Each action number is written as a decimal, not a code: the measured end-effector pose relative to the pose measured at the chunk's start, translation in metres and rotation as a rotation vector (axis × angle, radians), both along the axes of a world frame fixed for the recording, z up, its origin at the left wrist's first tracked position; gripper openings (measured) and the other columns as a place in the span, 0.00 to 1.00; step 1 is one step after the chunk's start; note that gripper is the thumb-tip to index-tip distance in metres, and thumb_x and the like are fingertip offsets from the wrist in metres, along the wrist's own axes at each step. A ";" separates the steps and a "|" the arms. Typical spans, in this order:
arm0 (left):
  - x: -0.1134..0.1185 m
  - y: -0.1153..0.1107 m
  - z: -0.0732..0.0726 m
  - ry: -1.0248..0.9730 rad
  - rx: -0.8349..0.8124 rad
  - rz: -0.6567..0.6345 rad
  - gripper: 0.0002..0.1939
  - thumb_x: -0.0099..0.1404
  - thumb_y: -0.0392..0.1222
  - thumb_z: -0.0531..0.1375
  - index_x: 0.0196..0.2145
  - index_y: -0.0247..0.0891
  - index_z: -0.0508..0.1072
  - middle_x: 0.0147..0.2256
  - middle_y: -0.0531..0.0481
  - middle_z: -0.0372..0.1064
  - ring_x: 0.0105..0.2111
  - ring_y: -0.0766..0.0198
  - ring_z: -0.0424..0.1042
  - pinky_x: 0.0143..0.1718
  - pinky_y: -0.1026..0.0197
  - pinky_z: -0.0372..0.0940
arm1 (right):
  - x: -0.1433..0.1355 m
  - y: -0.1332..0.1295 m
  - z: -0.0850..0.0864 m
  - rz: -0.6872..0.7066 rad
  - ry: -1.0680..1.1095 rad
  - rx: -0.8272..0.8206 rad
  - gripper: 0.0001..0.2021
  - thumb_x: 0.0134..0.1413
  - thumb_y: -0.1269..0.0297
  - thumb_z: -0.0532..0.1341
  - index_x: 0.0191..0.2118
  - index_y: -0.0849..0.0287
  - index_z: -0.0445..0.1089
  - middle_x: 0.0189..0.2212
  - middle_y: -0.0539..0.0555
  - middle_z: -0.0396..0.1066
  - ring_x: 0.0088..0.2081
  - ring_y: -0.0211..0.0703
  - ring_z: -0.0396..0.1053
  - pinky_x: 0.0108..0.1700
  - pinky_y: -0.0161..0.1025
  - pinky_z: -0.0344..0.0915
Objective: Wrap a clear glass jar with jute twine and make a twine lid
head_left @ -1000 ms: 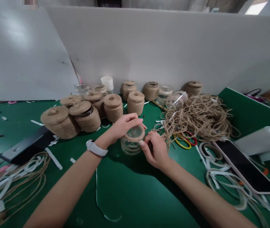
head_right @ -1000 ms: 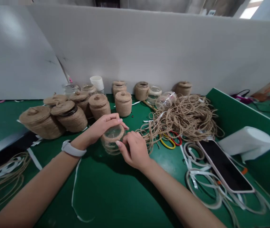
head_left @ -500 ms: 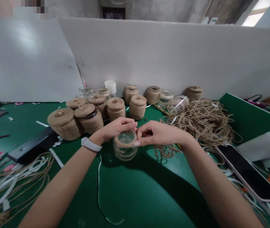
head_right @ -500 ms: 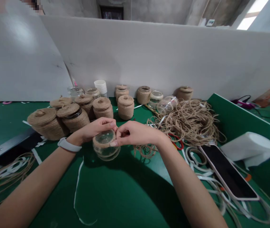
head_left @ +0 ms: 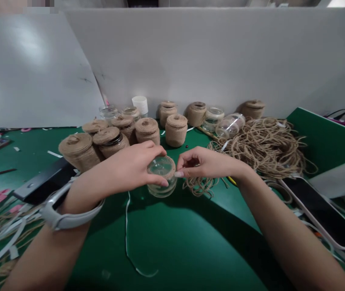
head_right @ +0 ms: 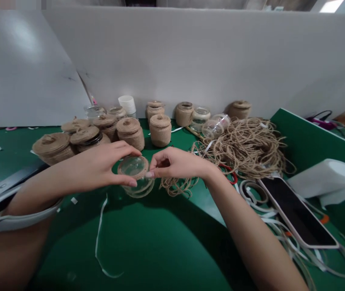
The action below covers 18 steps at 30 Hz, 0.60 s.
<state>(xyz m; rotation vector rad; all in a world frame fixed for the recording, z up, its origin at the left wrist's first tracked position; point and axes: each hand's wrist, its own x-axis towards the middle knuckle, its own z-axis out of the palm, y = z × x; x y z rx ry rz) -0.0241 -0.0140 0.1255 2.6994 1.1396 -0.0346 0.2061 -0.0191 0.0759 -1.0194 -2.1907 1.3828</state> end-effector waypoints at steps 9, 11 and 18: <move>-0.008 0.024 -0.002 -0.107 -0.152 -0.179 0.28 0.65 0.51 0.59 0.61 0.48 0.63 0.62 0.52 0.61 0.61 0.55 0.60 0.58 0.59 0.57 | 0.010 -0.001 0.008 -0.054 -0.197 0.136 0.19 0.54 0.46 0.62 0.29 0.60 0.72 0.20 0.46 0.64 0.23 0.33 0.56 0.25 0.33 0.51; -0.012 0.026 -0.004 -0.120 -0.179 -0.202 0.28 0.66 0.50 0.58 0.63 0.49 0.61 0.63 0.53 0.59 0.63 0.56 0.57 0.60 0.59 0.54 | 0.012 -0.003 0.010 -0.083 -0.223 0.169 0.19 0.55 0.45 0.61 0.30 0.59 0.72 0.20 0.46 0.63 0.22 0.33 0.55 0.25 0.33 0.50; -0.005 0.011 -0.005 -0.068 -0.023 -0.116 0.37 0.62 0.57 0.60 0.65 0.46 0.57 0.68 0.47 0.47 0.67 0.47 0.49 0.64 0.51 0.49 | 0.008 -0.004 0.008 -0.110 -0.196 0.277 0.18 0.58 0.48 0.60 0.32 0.59 0.72 0.20 0.45 0.60 0.22 0.33 0.54 0.25 0.33 0.48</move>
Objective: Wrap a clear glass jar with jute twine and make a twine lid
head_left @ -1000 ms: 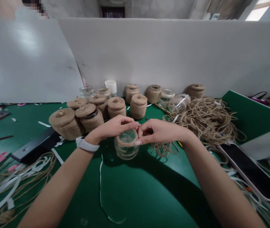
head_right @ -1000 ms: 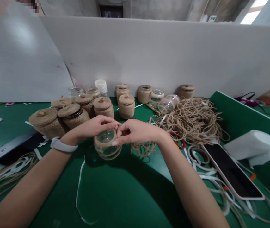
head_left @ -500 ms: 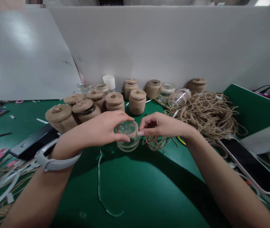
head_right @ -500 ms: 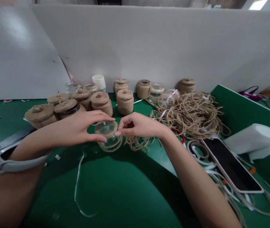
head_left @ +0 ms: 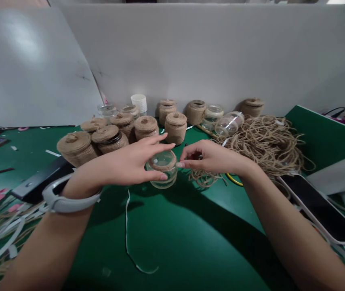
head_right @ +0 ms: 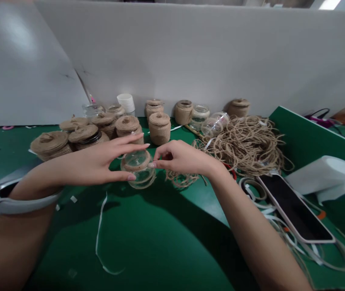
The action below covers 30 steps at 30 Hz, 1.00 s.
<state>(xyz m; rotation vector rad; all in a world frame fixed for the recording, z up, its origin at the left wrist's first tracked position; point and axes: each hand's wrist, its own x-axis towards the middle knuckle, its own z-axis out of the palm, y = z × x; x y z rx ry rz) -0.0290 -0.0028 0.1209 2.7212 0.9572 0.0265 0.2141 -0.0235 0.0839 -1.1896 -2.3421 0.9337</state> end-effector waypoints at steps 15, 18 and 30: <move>0.006 0.003 -0.003 -0.169 -0.051 -0.043 0.11 0.66 0.41 0.56 0.38 0.47 0.80 0.47 0.56 0.77 0.57 0.52 0.68 0.57 0.56 0.61 | 0.001 0.002 -0.002 -0.042 0.036 -0.002 0.17 0.57 0.48 0.61 0.35 0.59 0.71 0.25 0.49 0.70 0.26 0.35 0.63 0.28 0.33 0.55; 0.004 0.006 -0.004 -0.196 -0.072 -0.055 0.13 0.65 0.39 0.55 0.40 0.48 0.80 0.50 0.57 0.75 0.58 0.53 0.67 0.58 0.55 0.60 | 0.002 0.001 -0.001 -0.083 -0.037 0.058 0.18 0.57 0.46 0.60 0.33 0.58 0.72 0.24 0.49 0.70 0.26 0.36 0.63 0.28 0.34 0.55; -0.004 0.019 -0.001 -0.209 -0.291 -0.020 0.17 0.62 0.39 0.58 0.48 0.47 0.77 0.54 0.57 0.70 0.62 0.57 0.60 0.61 0.55 0.59 | 0.059 0.018 0.001 -0.602 -0.628 0.132 0.24 0.50 0.38 0.61 0.33 0.57 0.76 0.25 0.57 0.73 0.25 0.44 0.66 0.27 0.40 0.54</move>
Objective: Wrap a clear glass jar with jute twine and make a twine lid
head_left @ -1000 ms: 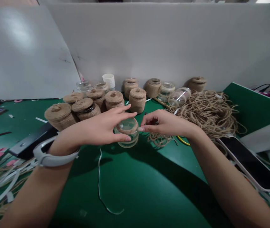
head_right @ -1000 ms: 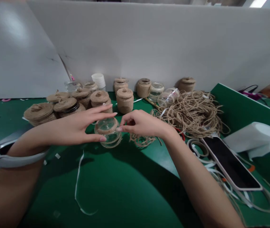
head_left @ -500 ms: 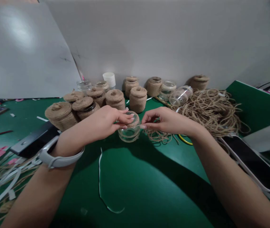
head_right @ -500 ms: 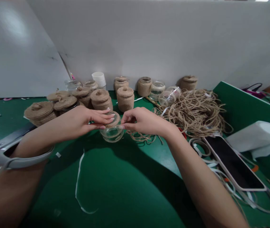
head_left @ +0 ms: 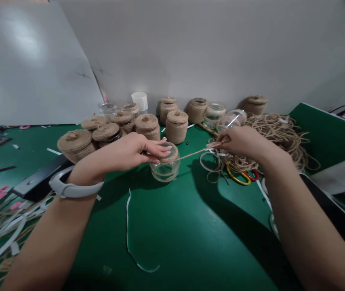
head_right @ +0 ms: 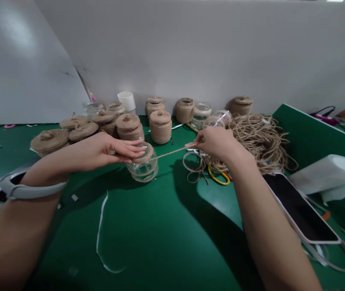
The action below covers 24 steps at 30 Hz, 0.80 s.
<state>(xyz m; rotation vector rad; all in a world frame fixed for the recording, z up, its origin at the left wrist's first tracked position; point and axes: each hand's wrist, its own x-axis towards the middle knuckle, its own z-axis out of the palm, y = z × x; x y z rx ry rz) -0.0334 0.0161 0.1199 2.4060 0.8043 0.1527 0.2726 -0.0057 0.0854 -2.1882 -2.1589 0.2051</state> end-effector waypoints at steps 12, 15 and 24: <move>0.008 -0.010 0.005 0.041 0.120 0.078 0.19 0.59 0.48 0.64 0.49 0.46 0.77 0.53 0.52 0.72 0.51 0.52 0.72 0.51 0.58 0.65 | -0.065 -0.031 0.009 0.709 0.578 -0.645 0.23 0.49 0.53 0.68 0.49 0.57 0.70 0.37 0.52 0.78 0.36 0.42 0.74 0.35 0.34 0.65; 0.009 -0.010 0.002 0.053 0.220 0.096 0.21 0.59 0.48 0.65 0.51 0.46 0.75 0.48 0.52 0.76 0.42 0.55 0.76 0.46 0.59 0.66 | -0.070 -0.031 0.008 0.689 0.669 -0.609 0.18 0.56 0.48 0.62 0.43 0.59 0.71 0.25 0.48 0.71 0.27 0.37 0.67 0.28 0.33 0.60; 0.011 -0.007 -0.004 0.054 0.221 0.030 0.19 0.59 0.44 0.66 0.49 0.55 0.76 0.55 0.60 0.70 0.59 0.53 0.65 0.60 0.54 0.58 | -0.068 -0.020 -0.002 0.574 0.636 -0.175 0.18 0.63 0.52 0.54 0.32 0.60 0.73 0.20 0.45 0.57 0.22 0.33 0.52 0.27 0.34 0.49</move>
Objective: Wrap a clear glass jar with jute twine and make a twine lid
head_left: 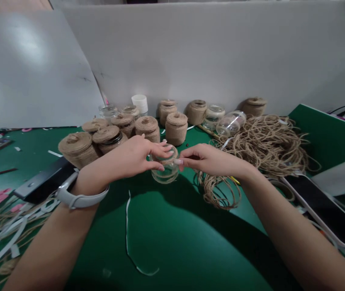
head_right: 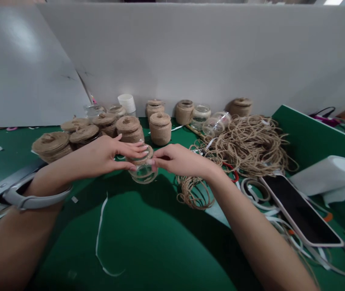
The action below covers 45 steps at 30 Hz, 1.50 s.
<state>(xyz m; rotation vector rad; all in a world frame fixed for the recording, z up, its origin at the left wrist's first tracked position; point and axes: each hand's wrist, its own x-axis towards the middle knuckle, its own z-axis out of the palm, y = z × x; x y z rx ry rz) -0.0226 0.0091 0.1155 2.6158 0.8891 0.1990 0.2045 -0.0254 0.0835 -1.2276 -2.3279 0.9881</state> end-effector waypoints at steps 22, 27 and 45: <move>-0.003 -0.002 0.002 -0.013 0.069 -0.117 0.18 0.67 0.33 0.55 0.50 0.48 0.76 0.56 0.59 0.68 0.59 0.60 0.66 0.56 0.61 0.64 | 0.006 0.002 -0.002 -0.113 -0.108 0.217 0.15 0.62 0.54 0.58 0.30 0.59 0.72 0.20 0.46 0.64 0.22 0.33 0.55 0.28 0.35 0.46; 0.005 -0.006 -0.003 0.008 0.209 -0.033 0.13 0.64 0.48 0.61 0.44 0.41 0.78 0.59 0.47 0.65 0.51 0.51 0.73 0.48 0.55 0.69 | 0.008 0.002 -0.002 -0.120 -0.114 0.230 0.14 0.62 0.55 0.58 0.30 0.59 0.71 0.20 0.46 0.65 0.22 0.33 0.55 0.27 0.35 0.46; 0.007 -0.001 -0.013 0.060 0.268 -0.078 0.21 0.66 0.32 0.58 0.56 0.43 0.71 0.60 0.50 0.64 0.62 0.56 0.61 0.61 0.54 0.60 | 0.011 -0.002 0.008 -0.208 -0.094 0.282 0.09 0.60 0.59 0.60 0.33 0.58 0.73 0.24 0.48 0.69 0.25 0.34 0.62 0.30 0.35 0.52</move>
